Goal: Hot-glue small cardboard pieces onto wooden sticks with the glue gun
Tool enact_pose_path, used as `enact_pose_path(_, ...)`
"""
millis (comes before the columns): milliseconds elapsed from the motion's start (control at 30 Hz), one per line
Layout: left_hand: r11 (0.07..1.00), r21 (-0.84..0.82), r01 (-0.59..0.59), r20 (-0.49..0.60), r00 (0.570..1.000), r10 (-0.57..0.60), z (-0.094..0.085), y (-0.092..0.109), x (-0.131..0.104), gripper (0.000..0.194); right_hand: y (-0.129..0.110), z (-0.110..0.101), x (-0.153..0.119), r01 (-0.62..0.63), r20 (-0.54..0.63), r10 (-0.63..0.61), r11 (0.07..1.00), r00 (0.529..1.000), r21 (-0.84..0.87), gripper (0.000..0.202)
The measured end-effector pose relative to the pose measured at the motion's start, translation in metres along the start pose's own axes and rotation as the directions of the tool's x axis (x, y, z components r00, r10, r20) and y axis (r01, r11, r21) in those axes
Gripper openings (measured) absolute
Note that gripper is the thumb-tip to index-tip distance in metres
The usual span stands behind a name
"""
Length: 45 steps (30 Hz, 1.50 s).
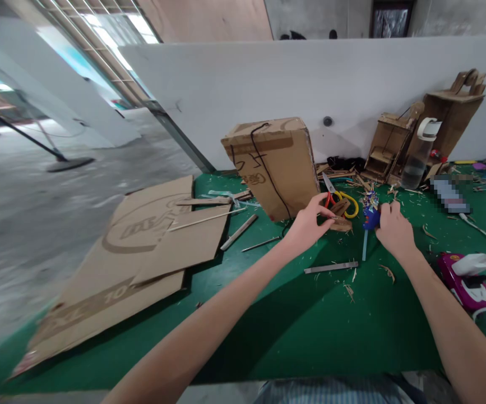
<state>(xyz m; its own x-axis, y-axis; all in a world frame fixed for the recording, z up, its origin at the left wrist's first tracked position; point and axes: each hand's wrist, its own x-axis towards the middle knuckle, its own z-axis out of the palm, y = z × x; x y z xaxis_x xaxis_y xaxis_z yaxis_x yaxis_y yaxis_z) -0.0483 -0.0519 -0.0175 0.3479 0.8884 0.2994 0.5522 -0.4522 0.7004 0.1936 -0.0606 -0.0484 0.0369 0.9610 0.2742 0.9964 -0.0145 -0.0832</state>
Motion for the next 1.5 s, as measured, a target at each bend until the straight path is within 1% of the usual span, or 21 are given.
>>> enact_pose_path(100,0.998,0.071,-0.004,-0.001,1.000,0.004,0.014,-0.004,-0.010,0.059,0.002,0.003,0.000,-0.017,0.086,0.015,1.000,0.996,0.023,0.031)
enact_pose_path(200,0.991,0.137,-0.006,-0.016,1.000,0.008,0.023,-0.010,-0.018,0.057,0.006,0.008,0.001,-0.014,0.106,0.008,0.998,0.994,0.060,0.037)
enact_pose_path(300,0.975,0.220,0.037,-0.040,0.999,-0.029,0.025,-0.015,-0.022,0.057,0.013,0.014,0.003,0.038,0.057,-0.042,0.997,0.998,0.065,0.043)
enact_pose_path(367,0.952,0.303,0.046,-0.043,0.998,-0.035,0.025,-0.016,-0.024,0.055,0.018,0.018,0.006,0.072,0.010,-0.073,0.997,0.997,0.030,0.045)
enact_pose_path(467,0.906,0.422,0.017,-0.030,1.000,-0.004,0.025,-0.018,-0.025,0.055,0.025,0.025,0.010,0.095,-0.046,-0.096,0.995,0.994,-0.022,0.045)
enact_pose_path(567,0.867,0.498,-0.004,-0.042,0.999,0.029,0.025,-0.019,-0.028,0.059,0.029,0.029,0.012,0.101,-0.087,-0.103,0.994,0.991,-0.028,0.046)
enact_pose_path(633,0.836,0.548,-0.016,-0.079,0.994,0.071,0.021,-0.020,-0.031,0.060,0.029,0.031,0.013,0.103,-0.113,-0.105,0.994,0.988,-0.020,0.046)
enact_pose_path(700,0.799,0.602,-0.014,-0.151,0.980,0.130,0.014,-0.023,-0.035,0.060,0.027,0.034,0.014,0.109,-0.139,-0.109,0.994,0.984,-0.005,0.045)
enact_pose_path(800,0.747,0.663,0.043,-0.297,0.932,0.210,-0.004,-0.031,-0.039,0.054,0.025,0.040,0.018,0.111,-0.184,-0.104,0.994,0.977,0.024,0.042)
enact_pose_path(867,0.738,0.670,0.083,-0.367,0.901,0.232,-0.017,-0.038,-0.039,0.046,0.023,0.045,0.020,0.113,-0.210,-0.103,0.993,0.972,0.035,0.042)
enact_pose_path(967,0.753,0.649,0.105,-0.414,0.880,0.234,-0.032,-0.051,-0.037,0.036,0.021,0.050,0.020,0.121,-0.225,-0.111,0.992,0.968,0.032,0.043)
enact_pose_path(1100,0.761,0.638,0.122,-0.433,0.873,0.223,-0.040,-0.060,-0.034,0.032,0.018,0.048,0.014,0.107,-0.195,-0.100,0.994,0.976,0.029,0.047)
enact_pose_path(1167,0.757,0.641,0.127,-0.424,0.881,0.212,-0.041,-0.061,-0.034,0.032,0.016,0.047,0.012,0.090,-0.170,-0.089,0.996,0.981,-0.004,0.047)
enact_pose_path(1233,0.757,0.642,0.121,-0.407,0.891,0.202,-0.041,-0.061,-0.035,0.030,0.016,0.046,0.012,0.100,-0.167,-0.106,0.994,0.980,-0.047,0.046)
enact_pose_path(1367,0.765,0.635,0.105,-0.351,0.922,0.166,-0.043,-0.063,-0.036,0.022,0.015,0.047,0.013,0.161,-0.201,-0.170,0.985,0.965,-0.058,0.048)
enact_pose_path(1433,0.771,0.630,0.095,-0.327,0.933,0.152,-0.044,-0.064,-0.035,0.020,0.014,0.046,0.013,0.159,-0.237,-0.168,0.986,0.957,-0.057,0.050)
enact_pose_path(1500,0.787,0.613,0.066,-0.303,0.940,0.157,-0.044,-0.065,-0.035,0.023,0.010,0.042,0.010,0.150,-0.276,-0.163,0.986,0.947,-0.065,0.051)
